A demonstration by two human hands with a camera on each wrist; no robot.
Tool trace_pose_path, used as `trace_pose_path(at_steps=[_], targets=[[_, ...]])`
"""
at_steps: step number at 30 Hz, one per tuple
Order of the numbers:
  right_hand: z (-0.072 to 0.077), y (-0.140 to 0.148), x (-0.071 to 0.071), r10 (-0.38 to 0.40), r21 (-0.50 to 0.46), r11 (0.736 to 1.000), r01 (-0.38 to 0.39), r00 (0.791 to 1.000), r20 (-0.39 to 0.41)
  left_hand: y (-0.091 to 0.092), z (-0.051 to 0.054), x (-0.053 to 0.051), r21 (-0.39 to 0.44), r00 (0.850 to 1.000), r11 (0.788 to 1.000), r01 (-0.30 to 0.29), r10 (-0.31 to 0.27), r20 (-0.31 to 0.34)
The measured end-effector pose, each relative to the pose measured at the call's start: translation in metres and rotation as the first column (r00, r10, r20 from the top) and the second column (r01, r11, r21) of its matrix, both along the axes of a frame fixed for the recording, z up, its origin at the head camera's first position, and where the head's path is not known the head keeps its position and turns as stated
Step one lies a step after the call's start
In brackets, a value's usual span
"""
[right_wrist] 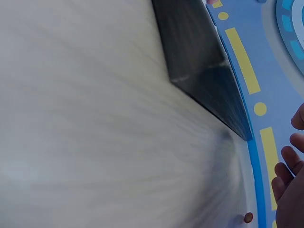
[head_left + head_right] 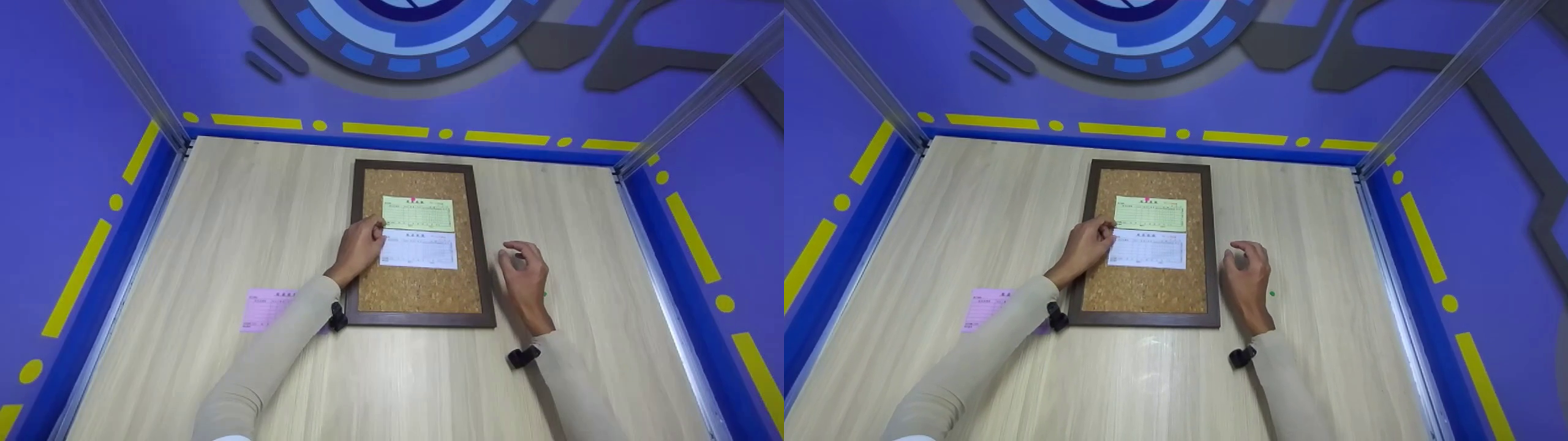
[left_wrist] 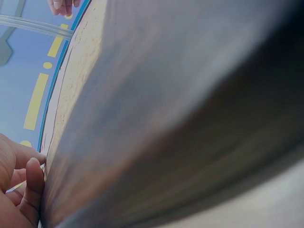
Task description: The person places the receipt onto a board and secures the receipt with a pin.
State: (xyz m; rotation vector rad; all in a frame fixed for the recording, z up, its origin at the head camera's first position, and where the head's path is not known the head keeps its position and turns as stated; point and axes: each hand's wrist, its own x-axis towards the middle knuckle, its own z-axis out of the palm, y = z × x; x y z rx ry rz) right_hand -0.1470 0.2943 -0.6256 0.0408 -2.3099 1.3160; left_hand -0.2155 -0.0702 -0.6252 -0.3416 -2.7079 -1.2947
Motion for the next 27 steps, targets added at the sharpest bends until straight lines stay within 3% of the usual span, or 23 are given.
trace_pose_path(at_steps=[1, 6, 15, 23, 26, 27], targets=[[0.0, 0.001, 0.0, -0.002, -0.001, 1.0, 0.002, 1.0, 0.002, 0.001, 0.007, 0.003, -0.007, 1.0, 1.0, 0.0, 0.0, 0.015], [-0.001, 0.004, 0.001, -0.018, 0.015, 1.0, 0.018, 1.0, 0.012, 0.001, 0.009, 0.004, -0.02, 1.0, 1.0, 0.003, -0.002, 0.03], [-0.002, 0.005, 0.002, -0.017, 0.01, 1.0, 0.017, 1.0, 0.011, -0.002, -0.013, -0.004, 0.018, 1.0, 1.0, -0.005, 0.005, -0.006], [-0.002, 0.005, 0.004, -0.019, 0.02, 1.0, 0.019, 1.0, 0.025, 0.001, 0.0, 0.002, -0.011, 1.0, 1.0, 0.007, -0.007, -0.016], [-0.004, 0.006, 0.006, -0.011, 0.018, 1.0, 0.011, 1.0, 0.024, 0.002, -0.004, 0.001, -0.055, 0.999, 0.998, 0.015, -0.017, -0.043], [-0.004, 0.006, 0.006, -0.01, 0.018, 1.0, 0.01, 1.0, 0.018, 0.003, 0.004, 0.004, -0.071, 0.999, 0.997, 0.023, -0.025, -0.032]])
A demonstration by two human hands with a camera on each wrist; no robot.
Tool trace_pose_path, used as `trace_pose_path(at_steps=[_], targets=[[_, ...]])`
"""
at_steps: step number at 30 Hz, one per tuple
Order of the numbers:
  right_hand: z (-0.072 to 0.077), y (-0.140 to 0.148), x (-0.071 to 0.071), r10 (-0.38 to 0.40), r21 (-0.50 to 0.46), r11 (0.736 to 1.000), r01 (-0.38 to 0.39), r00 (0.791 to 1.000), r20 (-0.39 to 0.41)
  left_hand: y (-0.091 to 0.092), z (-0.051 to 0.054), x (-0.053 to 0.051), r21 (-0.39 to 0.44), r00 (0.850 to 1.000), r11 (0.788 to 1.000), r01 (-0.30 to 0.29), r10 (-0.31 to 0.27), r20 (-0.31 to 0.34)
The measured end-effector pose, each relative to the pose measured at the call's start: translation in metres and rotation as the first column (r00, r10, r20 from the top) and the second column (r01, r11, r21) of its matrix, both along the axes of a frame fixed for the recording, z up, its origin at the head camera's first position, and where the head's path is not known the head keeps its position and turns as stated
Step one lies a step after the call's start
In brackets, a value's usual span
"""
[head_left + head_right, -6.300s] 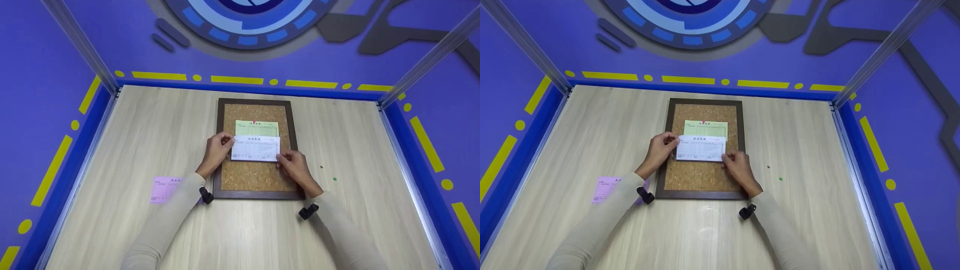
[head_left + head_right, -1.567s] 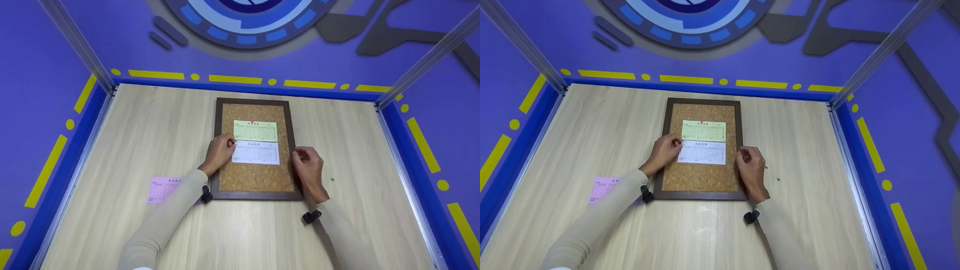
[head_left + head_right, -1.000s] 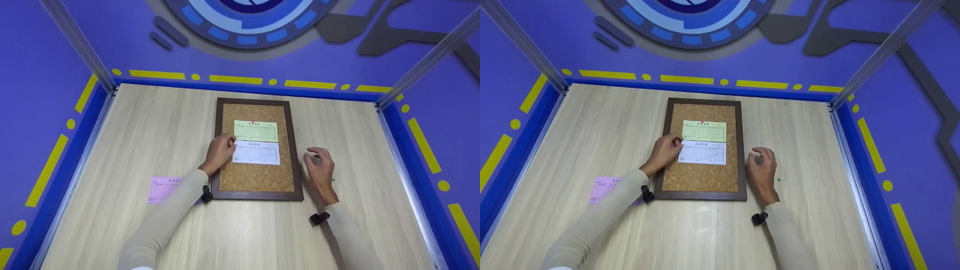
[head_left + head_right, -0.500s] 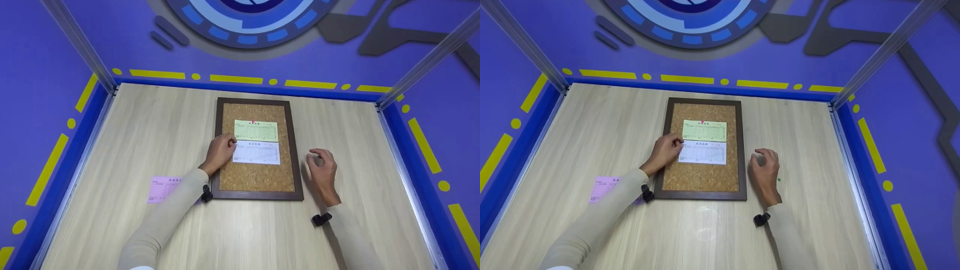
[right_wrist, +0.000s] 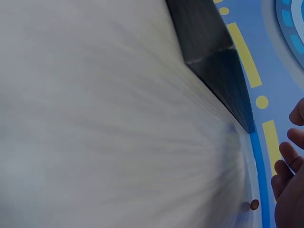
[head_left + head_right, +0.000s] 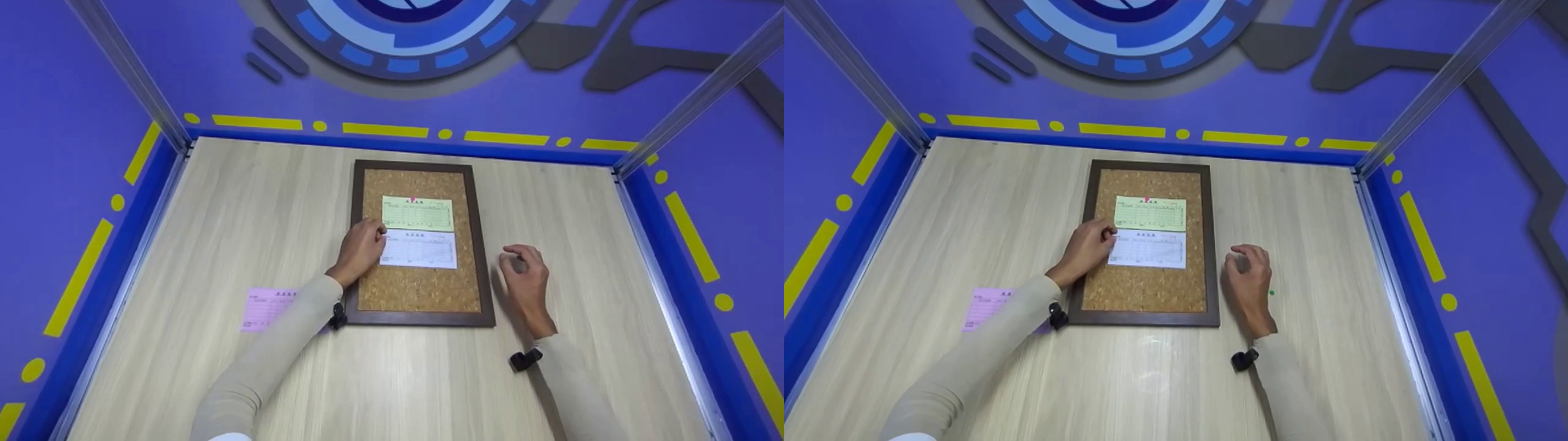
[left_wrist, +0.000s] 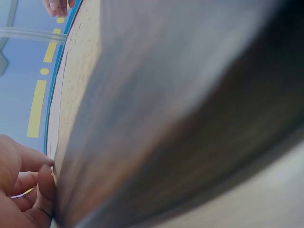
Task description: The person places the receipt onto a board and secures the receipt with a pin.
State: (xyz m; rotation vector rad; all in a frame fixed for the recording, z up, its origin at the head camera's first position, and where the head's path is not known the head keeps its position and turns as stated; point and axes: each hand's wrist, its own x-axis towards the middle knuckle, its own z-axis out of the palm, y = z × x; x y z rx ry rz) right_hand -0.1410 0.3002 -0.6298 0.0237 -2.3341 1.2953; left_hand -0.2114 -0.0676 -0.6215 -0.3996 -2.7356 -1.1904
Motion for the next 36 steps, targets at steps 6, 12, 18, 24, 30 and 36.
trace_pose_path(at_steps=[6, 12, 18, 24, 30, 36], targets=[[-0.002, 0.001, 0.001, 0.0, 0.009, 1.0, 0.0, 1.0, -0.013, 0.0, 0.018, 0.004, -0.154, 0.996, 0.987, 0.043, -0.031, 0.079], [-0.002, 0.002, 0.001, 0.0, 0.011, 1.0, 0.0, 1.0, -0.005, -0.007, 0.019, 0.0, -0.276, 0.997, 0.959, 0.071, -0.071, 0.011], [-0.002, 0.005, 0.001, 0.0, 0.002, 1.0, 0.0, 1.0, 0.003, -0.01, 0.018, -0.001, -0.327, 0.993, 0.941, 0.084, -0.104, -0.046], [-0.001, 0.007, 0.001, 0.005, 0.0, 1.0, -0.005, 0.999, 0.04, -0.012, 0.016, -0.001, -0.273, 0.992, 0.954, 0.12, -0.125, -0.002], [-0.002, 0.011, 0.0, 0.015, 0.021, 1.0, -0.016, 0.999, 0.039, -0.017, 0.018, 0.002, -0.155, 0.987, 0.976, 0.15, -0.139, 0.079], [-0.005, 0.014, -0.001, 0.029, 0.028, 0.999, -0.03, 0.999, 0.033, -0.02, 0.014, 0.005, -0.139, 0.985, 0.979, 0.151, -0.137, 0.103]])
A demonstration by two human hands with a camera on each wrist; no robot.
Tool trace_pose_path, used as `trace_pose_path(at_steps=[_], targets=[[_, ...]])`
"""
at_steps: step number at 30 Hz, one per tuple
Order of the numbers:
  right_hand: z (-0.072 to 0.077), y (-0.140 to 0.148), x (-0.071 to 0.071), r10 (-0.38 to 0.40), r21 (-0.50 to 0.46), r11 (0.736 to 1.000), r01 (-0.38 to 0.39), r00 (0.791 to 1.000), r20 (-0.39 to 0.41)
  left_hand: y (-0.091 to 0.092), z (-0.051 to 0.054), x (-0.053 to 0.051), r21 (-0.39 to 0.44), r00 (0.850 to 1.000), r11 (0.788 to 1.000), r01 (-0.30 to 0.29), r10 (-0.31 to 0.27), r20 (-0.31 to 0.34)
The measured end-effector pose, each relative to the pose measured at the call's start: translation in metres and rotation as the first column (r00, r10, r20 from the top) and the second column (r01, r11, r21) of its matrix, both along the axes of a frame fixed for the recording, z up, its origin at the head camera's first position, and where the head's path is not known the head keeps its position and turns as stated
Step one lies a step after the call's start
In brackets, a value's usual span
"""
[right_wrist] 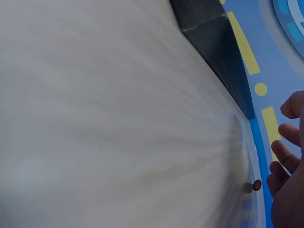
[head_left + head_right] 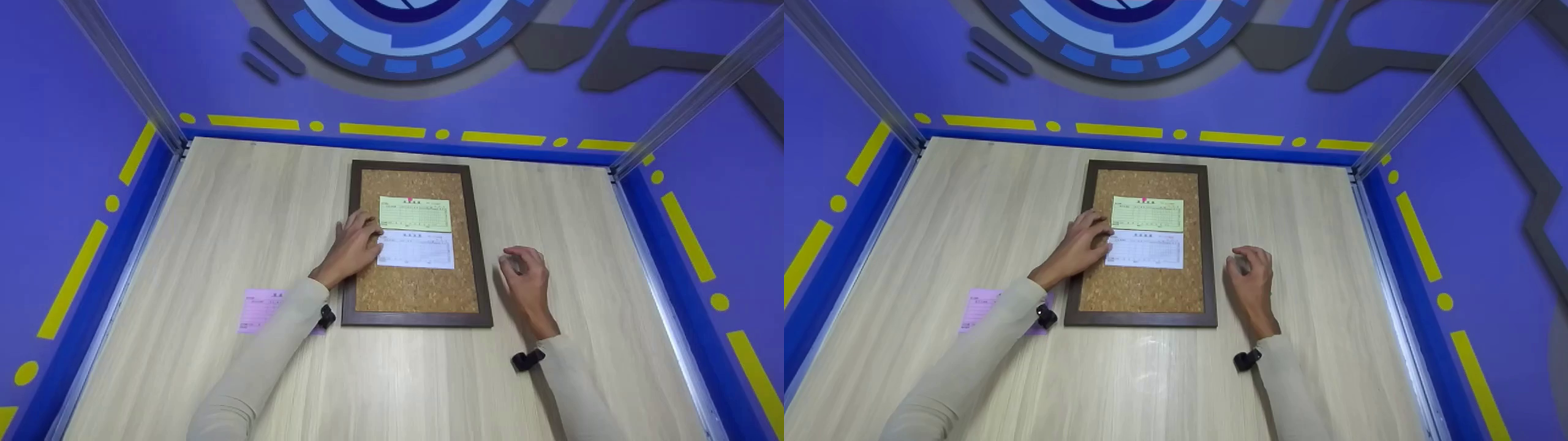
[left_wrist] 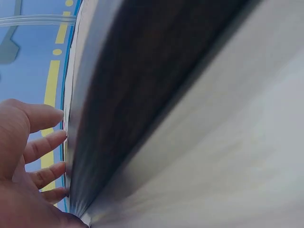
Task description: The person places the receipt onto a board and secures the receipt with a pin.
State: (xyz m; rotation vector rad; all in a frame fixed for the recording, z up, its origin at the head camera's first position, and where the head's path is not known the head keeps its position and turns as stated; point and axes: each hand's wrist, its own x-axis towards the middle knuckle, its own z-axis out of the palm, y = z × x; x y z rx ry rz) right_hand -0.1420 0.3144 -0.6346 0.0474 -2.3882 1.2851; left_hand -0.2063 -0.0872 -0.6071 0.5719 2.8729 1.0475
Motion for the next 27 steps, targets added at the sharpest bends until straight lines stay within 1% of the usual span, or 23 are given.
trace_pose_path(at_steps=[3, 7, 12, 17, 21, 27], targets=[[-0.001, 0.001, 0.0, 0.0, -0.003, 1.0, 0.0, 1.0, 0.015, -0.001, -0.002, 0.001, 0.002, 1.0, 1.0, -0.004, 0.004, -0.018], [-0.003, 0.001, -0.001, -0.006, 0.0, 1.0, 0.006, 0.999, 0.052, -0.002, -0.005, 0.003, 0.004, 1.0, 1.0, -0.004, 0.004, -0.017], [-0.005, 0.002, -0.001, 0.001, -0.016, 1.0, 0.001, 0.995, 0.102, -0.005, -0.008, 0.004, 0.002, 1.0, 1.0, 0.02, -0.02, 0.009], [-0.006, 0.004, -0.001, 0.01, -0.036, 0.999, -0.006, 0.993, 0.118, -0.008, -0.01, 0.005, 0.033, 0.999, 0.999, 0.042, -0.043, 0.01], [-0.008, 0.006, 0.0, 0.02, -0.046, 0.999, -0.013, 0.989, 0.147, -0.012, -0.013, 0.005, 0.055, 0.998, 0.997, 0.062, -0.063, 0.021], [-0.01, 0.008, -0.002, 0.015, -0.006, 1.0, -0.015, 0.991, 0.133, -0.017, -0.016, 0.004, 0.088, 0.994, 0.992, 0.093, -0.097, 0.041]])
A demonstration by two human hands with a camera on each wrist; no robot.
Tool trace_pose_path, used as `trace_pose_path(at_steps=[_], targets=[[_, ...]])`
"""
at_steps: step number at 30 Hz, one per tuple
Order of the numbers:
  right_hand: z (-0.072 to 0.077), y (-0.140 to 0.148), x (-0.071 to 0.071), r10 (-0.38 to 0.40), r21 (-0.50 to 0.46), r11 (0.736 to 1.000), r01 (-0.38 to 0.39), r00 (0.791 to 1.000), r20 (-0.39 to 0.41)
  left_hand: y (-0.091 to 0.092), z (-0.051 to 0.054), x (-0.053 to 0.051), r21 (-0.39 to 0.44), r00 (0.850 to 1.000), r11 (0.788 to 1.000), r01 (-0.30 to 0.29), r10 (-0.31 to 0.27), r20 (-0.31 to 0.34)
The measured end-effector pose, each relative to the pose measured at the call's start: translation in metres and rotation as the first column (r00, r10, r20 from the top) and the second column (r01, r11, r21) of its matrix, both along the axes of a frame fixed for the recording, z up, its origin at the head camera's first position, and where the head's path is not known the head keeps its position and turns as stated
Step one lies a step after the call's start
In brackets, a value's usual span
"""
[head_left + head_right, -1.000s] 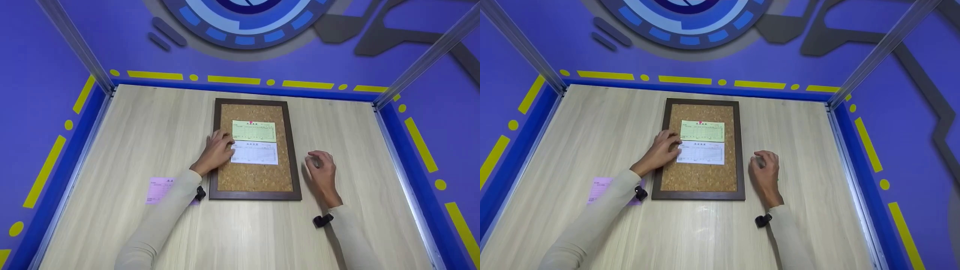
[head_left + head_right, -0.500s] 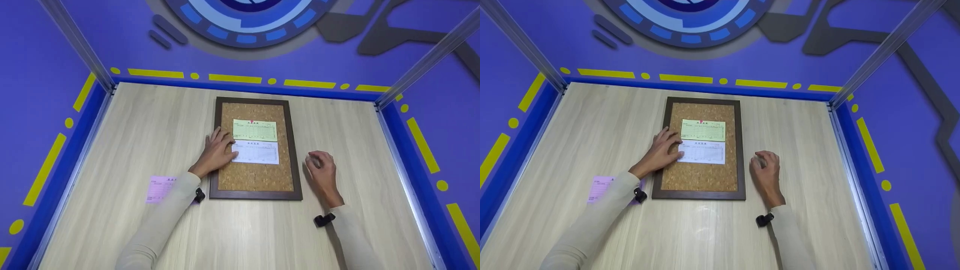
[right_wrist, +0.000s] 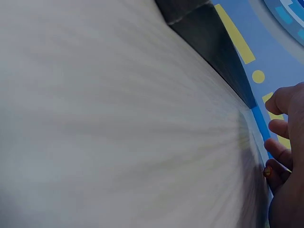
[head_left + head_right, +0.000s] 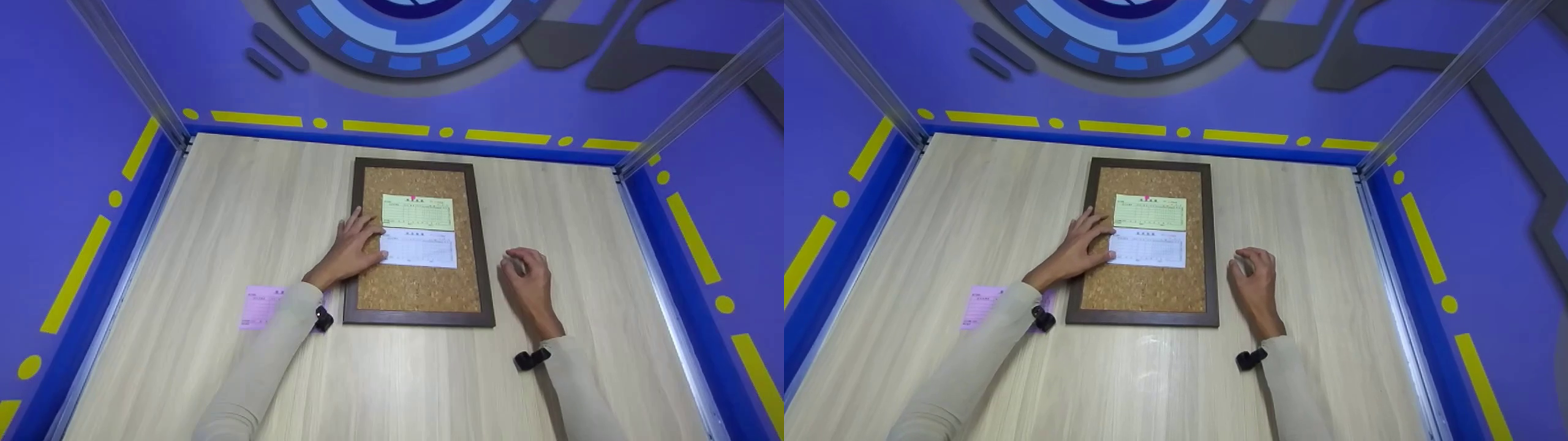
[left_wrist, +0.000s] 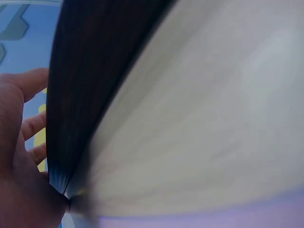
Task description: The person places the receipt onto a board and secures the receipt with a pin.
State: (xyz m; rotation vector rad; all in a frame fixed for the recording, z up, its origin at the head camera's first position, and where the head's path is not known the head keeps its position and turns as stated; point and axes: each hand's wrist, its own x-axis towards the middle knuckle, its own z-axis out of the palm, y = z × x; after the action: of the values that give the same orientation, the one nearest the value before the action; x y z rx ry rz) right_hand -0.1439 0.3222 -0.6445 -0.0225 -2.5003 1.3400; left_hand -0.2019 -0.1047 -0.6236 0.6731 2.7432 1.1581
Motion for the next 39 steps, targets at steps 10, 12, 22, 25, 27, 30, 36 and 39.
trace_pose_path(at_steps=[10, 12, 22, 25, 27, 30, 36, 39], targets=[[-0.005, 0.004, 0.002, -0.001, 0.009, 1.0, 0.001, 1.0, 0.003, -0.005, -0.002, 0.001, 0.028, 0.999, 0.999, 0.04, -0.04, 0.011], [-0.006, 0.005, 0.003, -0.004, 0.012, 1.0, 0.005, 1.0, -0.007, -0.005, -0.003, 0.001, 0.03, 0.999, 0.999, 0.044, -0.044, 0.004], [-0.011, 0.008, 0.002, 0.005, 0.063, 0.998, -0.002, 0.999, -0.051, -0.007, -0.006, 0.0, 0.021, 0.998, 0.998, 0.058, -0.058, 0.0], [-0.011, 0.008, 0.002, 0.015, 0.074, 0.997, -0.01, 0.997, -0.074, -0.007, -0.006, 0.0, 0.013, 0.998, 0.998, 0.064, -0.064, 0.002], [-0.011, 0.007, 0.002, 0.02, 0.076, 0.997, -0.013, 0.995, -0.095, -0.008, -0.005, -0.001, 0.006, 0.998, 0.998, 0.068, -0.068, 0.004], [-0.011, 0.007, 0.002, 0.023, 0.084, 0.996, -0.013, 0.993, -0.116, -0.008, -0.005, -0.001, -0.007, 0.997, 0.997, 0.071, -0.071, 0.0], [-0.011, 0.007, 0.002, 0.022, 0.076, 0.997, -0.014, 0.994, -0.108, -0.008, -0.006, 0.0, -0.026, 0.998, 0.998, 0.059, -0.059, -0.005], [-0.01, 0.008, 0.004, 0.019, 0.055, 0.998, -0.015, 0.996, -0.085, -0.007, -0.007, 0.0, -0.028, 0.998, 0.998, 0.058, -0.058, -0.009]])
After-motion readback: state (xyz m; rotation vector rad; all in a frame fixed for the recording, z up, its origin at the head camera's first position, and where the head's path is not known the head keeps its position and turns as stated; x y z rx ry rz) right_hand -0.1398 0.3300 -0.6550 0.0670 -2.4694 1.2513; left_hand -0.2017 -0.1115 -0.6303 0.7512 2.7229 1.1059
